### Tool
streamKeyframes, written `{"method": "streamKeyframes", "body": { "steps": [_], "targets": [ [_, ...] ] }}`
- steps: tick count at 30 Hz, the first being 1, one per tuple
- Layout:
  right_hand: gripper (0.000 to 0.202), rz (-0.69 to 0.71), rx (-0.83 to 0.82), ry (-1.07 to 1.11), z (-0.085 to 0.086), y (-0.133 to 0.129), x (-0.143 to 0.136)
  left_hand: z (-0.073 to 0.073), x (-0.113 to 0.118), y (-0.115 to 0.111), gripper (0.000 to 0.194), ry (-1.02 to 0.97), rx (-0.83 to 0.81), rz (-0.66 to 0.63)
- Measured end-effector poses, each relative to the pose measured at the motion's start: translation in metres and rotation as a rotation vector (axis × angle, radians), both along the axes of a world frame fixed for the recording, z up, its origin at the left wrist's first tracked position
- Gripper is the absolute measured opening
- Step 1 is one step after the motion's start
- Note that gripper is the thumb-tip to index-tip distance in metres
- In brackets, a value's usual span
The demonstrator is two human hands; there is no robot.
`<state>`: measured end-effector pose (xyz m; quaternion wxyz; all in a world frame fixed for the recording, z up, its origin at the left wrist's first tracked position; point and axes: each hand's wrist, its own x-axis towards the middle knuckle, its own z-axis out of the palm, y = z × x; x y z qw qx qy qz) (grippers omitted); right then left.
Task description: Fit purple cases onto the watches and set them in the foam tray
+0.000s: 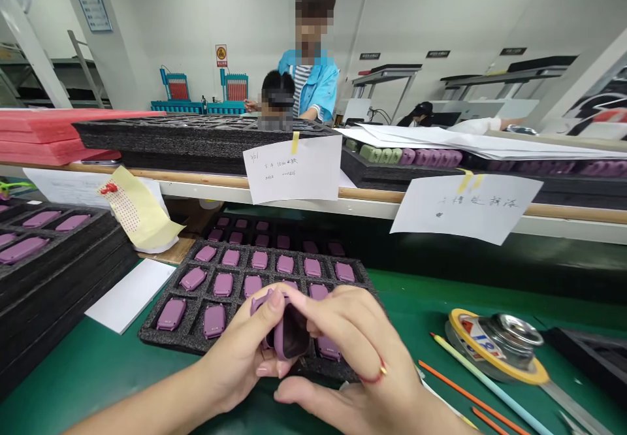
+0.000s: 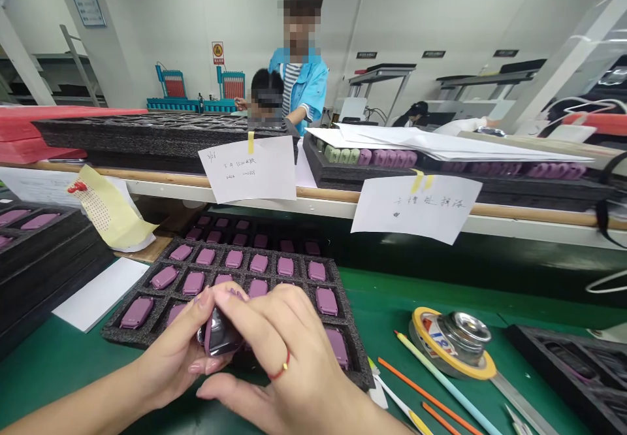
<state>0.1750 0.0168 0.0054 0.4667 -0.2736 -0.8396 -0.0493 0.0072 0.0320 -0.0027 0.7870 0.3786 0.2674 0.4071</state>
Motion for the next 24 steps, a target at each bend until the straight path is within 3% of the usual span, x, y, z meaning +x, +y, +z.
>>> {"method": "streamKeyframes", "body": {
  "steps": [3,9,13,16,18,20,24],
  "targets": [
    [0.054,0.056,-0.23,0.067,-0.003,0.001,-0.001,-0.002,0.002,-0.002,0.051,0.06,0.006,0.026],
    [0.054,0.157,-0.41,0.219,-0.001,0.006,0.007,0.002,-0.001,-0.003,0.049,-0.003,-0.137,0.092],
    [0.057,0.159,-0.428,0.191,0.0,0.007,0.008,0.002,-0.002,-0.003,0.05,0.001,-0.192,0.105],
    [0.061,0.167,-0.352,0.125,0.002,0.009,0.01,0.001,-0.001,-0.002,0.046,0.004,-0.171,0.111],
    [0.056,0.114,-0.285,0.07,0.005,0.014,0.015,0.002,0.0,0.0,0.04,0.003,-0.146,0.15],
    [0.044,-0.026,-0.291,0.004,0.007,0.021,0.021,0.005,0.0,0.002,0.031,-0.023,-0.146,0.208],
    [0.026,-0.268,-0.503,-0.229,-0.005,0.04,0.028,0.011,-0.003,0.007,0.021,-0.074,-0.193,0.299]
  ]
}}
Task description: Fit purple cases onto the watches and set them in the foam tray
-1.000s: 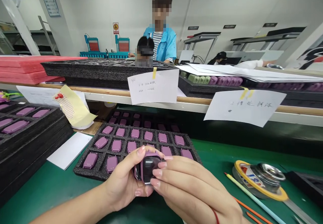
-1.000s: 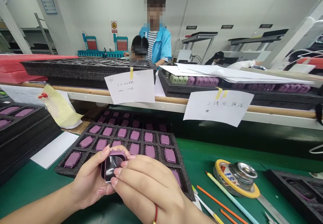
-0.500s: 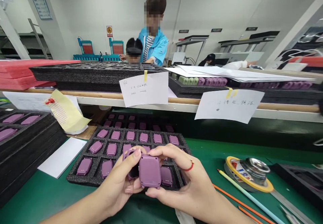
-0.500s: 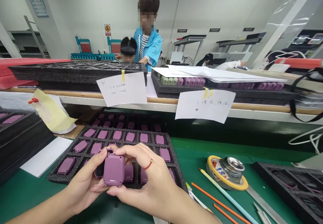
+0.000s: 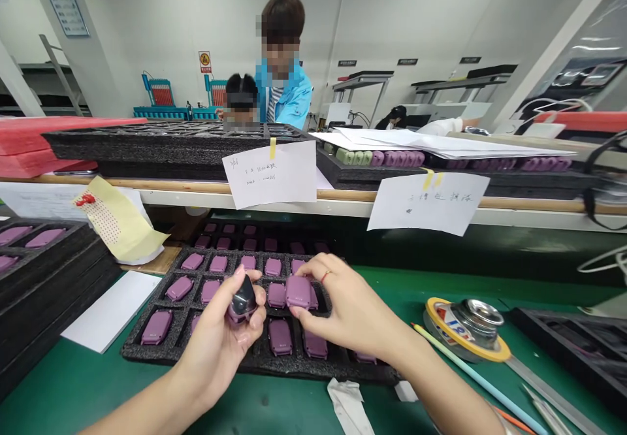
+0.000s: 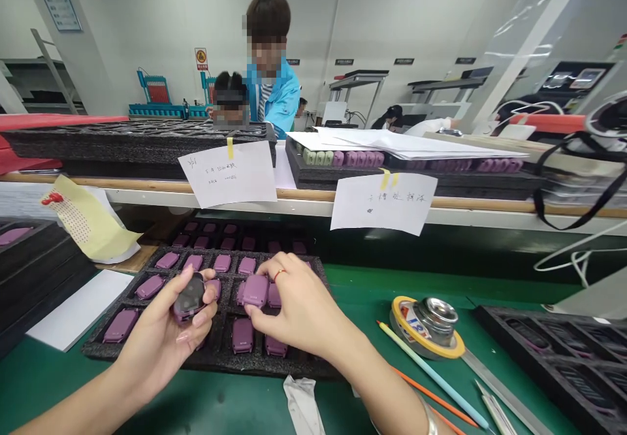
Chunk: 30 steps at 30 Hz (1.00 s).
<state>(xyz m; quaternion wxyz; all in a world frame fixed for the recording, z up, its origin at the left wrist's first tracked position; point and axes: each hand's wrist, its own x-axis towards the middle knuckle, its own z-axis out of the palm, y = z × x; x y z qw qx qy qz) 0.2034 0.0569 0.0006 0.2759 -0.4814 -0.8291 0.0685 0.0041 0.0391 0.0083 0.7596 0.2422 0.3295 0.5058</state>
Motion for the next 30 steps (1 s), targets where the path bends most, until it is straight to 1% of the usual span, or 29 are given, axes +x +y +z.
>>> {"method": "streamKeyframes", "body": {
  "steps": [1,3,5,6,9,11,12,14,15,16,20,23,25,28,30],
  "targets": [
    [0.025,0.002,-0.041,-0.04,-0.006,0.004,0.0,0.001,-0.001,0.001,0.024,0.006,0.001,0.008],
    [0.024,0.031,-0.081,-0.079,-0.017,0.011,0.0,0.0,-0.001,0.001,0.032,0.042,0.013,-0.018],
    [0.025,0.05,-0.104,-0.091,-0.025,0.013,0.001,-0.001,-0.001,0.0,0.032,0.106,0.036,-0.069],
    [0.025,0.06,-0.108,-0.084,-0.026,0.013,0.002,-0.001,0.0,-0.001,0.031,0.136,0.047,-0.093],
    [0.016,0.082,-0.073,0.0,-0.017,0.007,0.004,-0.003,0.002,-0.003,0.037,0.126,0.038,-0.139],
    [0.012,0.104,0.007,0.117,-0.007,-0.001,0.003,-0.004,0.003,-0.004,0.043,0.061,-0.004,-0.167],
    [0.011,0.139,0.061,0.182,-0.002,-0.005,0.0,-0.005,0.004,-0.004,0.045,0.04,-0.027,-0.186],
    [0.025,0.238,0.15,0.283,0.005,-0.016,-0.006,-0.008,0.005,-0.006,0.052,0.031,-0.062,-0.235],
    [0.031,0.284,0.174,0.312,0.006,-0.021,-0.01,-0.009,0.005,-0.006,0.054,0.027,-0.074,-0.253],
    [0.03,0.312,0.18,0.323,0.007,-0.026,-0.014,-0.011,0.005,-0.007,0.053,0.015,-0.087,-0.263],
    [0.011,0.307,0.176,0.327,0.007,-0.037,-0.024,-0.015,0.007,-0.01,0.041,-0.091,-0.106,-0.269],
    [0.01,0.309,0.221,0.366,0.007,-0.035,-0.025,-0.016,0.008,-0.012,0.042,-0.111,-0.072,-0.297],
    [0.012,0.307,0.273,0.477,0.007,-0.032,-0.022,-0.014,0.009,-0.012,0.041,-0.097,-0.045,-0.31],
    [0.012,0.23,0.365,0.753,0.005,-0.027,-0.017,-0.01,0.007,-0.014,0.042,-0.043,-0.003,-0.341],
    [0.012,0.181,0.36,0.936,0.005,-0.025,-0.014,-0.008,0.006,-0.014,0.045,-0.016,0.016,-0.359]
  ]
}}
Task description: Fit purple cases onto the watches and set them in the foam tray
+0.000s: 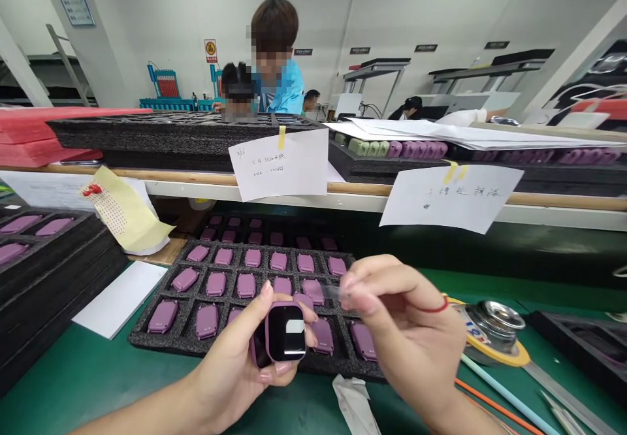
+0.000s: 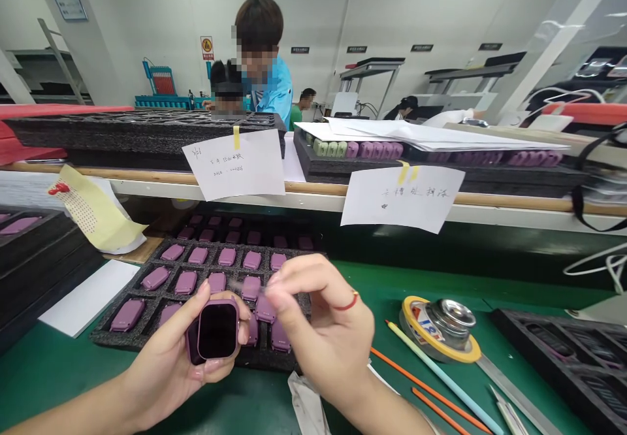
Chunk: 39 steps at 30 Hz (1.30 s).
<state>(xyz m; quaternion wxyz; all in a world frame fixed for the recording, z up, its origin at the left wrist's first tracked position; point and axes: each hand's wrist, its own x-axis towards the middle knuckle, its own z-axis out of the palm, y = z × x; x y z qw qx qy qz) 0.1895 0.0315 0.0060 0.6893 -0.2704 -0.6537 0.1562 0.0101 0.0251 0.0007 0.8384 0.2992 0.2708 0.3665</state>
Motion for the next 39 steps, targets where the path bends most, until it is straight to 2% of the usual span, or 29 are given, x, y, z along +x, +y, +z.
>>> {"method": "streamKeyframes", "body": {
  "steps": [3,6,11,13,17,20,22,24,26,28,33,35,37,39],
  "targets": [
    [0.012,0.057,-0.081,0.114,0.002,0.0,0.003,0.003,-0.002,0.0,0.047,-0.004,0.014,-0.002],
    [0.006,0.073,-0.149,0.066,0.005,-0.001,0.003,0.004,-0.002,0.0,0.049,-0.01,0.031,-0.008],
    [0.025,0.124,-0.21,0.009,0.004,0.001,0.002,0.006,-0.003,-0.001,0.053,-0.009,0.065,-0.028],
    [0.024,0.09,-0.163,-0.05,0.004,0.002,0.005,0.006,-0.003,-0.001,0.053,-0.009,0.067,-0.03],
    [0.026,-0.012,0.064,-0.25,0.005,0.001,0.009,0.005,-0.004,-0.001,0.052,-0.022,0.062,-0.021],
    [0.034,0.012,0.196,-0.394,0.008,-0.005,0.01,0.003,-0.004,-0.002,0.048,-0.052,0.04,-0.01],
    [0.037,0.041,0.224,-0.504,0.009,-0.012,0.011,0.003,-0.004,-0.001,0.045,-0.072,0.015,-0.014],
    [0.036,0.092,0.171,-0.581,0.008,-0.018,0.011,0.003,-0.003,-0.001,0.045,-0.068,-0.016,-0.014],
    [0.031,0.141,0.113,-0.59,0.005,-0.023,0.009,0.004,-0.003,0.0,0.046,-0.044,-0.029,-0.006],
    [0.025,0.169,0.122,-0.555,0.003,-0.023,0.005,0.005,-0.002,0.0,0.048,-0.027,-0.033,-0.004],
    [0.015,0.043,0.27,-0.657,0.002,-0.017,-0.006,0.003,-0.002,0.0,0.049,-0.01,-0.018,0.032],
    [0.029,-0.031,0.28,-0.704,0.001,-0.015,-0.009,0.001,-0.001,0.0,0.048,0.009,0.036,0.031],
    [0.055,-0.067,0.198,-0.708,-0.002,-0.013,-0.011,0.0,0.0,0.0,0.048,0.045,0.097,0.037],
    [0.065,-0.048,0.108,-0.693,-0.005,-0.012,-0.013,-0.002,0.001,0.0,0.046,0.086,0.119,0.072]
  ]
}}
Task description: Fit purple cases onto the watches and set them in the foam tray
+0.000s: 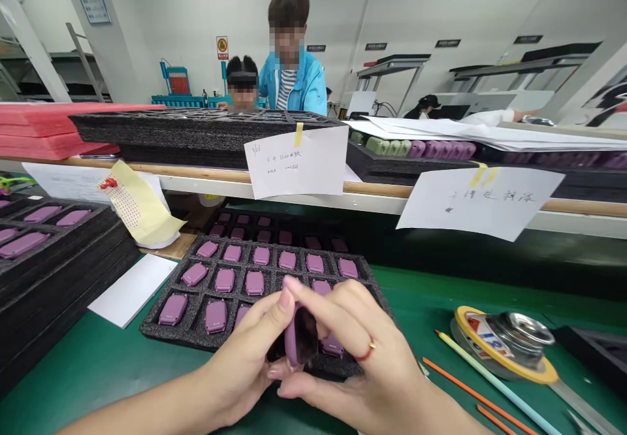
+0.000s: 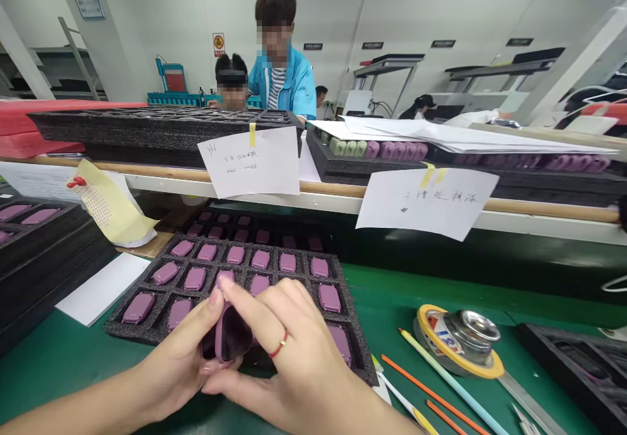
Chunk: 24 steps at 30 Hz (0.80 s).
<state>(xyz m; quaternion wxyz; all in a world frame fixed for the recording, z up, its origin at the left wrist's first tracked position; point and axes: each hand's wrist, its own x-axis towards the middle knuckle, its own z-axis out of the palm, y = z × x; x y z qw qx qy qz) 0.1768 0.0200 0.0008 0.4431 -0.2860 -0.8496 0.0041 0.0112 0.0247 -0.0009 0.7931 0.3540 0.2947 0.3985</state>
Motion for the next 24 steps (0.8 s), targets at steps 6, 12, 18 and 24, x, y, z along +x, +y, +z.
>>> {"method": "streamKeyframes", "body": {
  "steps": [6,12,18,24],
  "targets": [
    [0.057,0.08,-0.12,0.142,0.005,0.003,0.002,0.0,-0.001,0.001,0.056,0.012,-0.112,0.018],
    [0.055,0.096,-0.156,0.091,0.009,0.003,0.006,0.004,-0.003,0.0,0.057,-0.005,-0.095,-0.023],
    [0.046,0.006,-0.275,0.081,0.008,0.017,0.021,-0.001,0.001,0.004,0.045,0.006,-0.129,0.091],
    [0.028,-0.309,-0.453,-0.27,-0.007,0.048,0.035,-0.001,0.0,0.018,0.021,0.103,-0.184,0.341]
  ]
}}
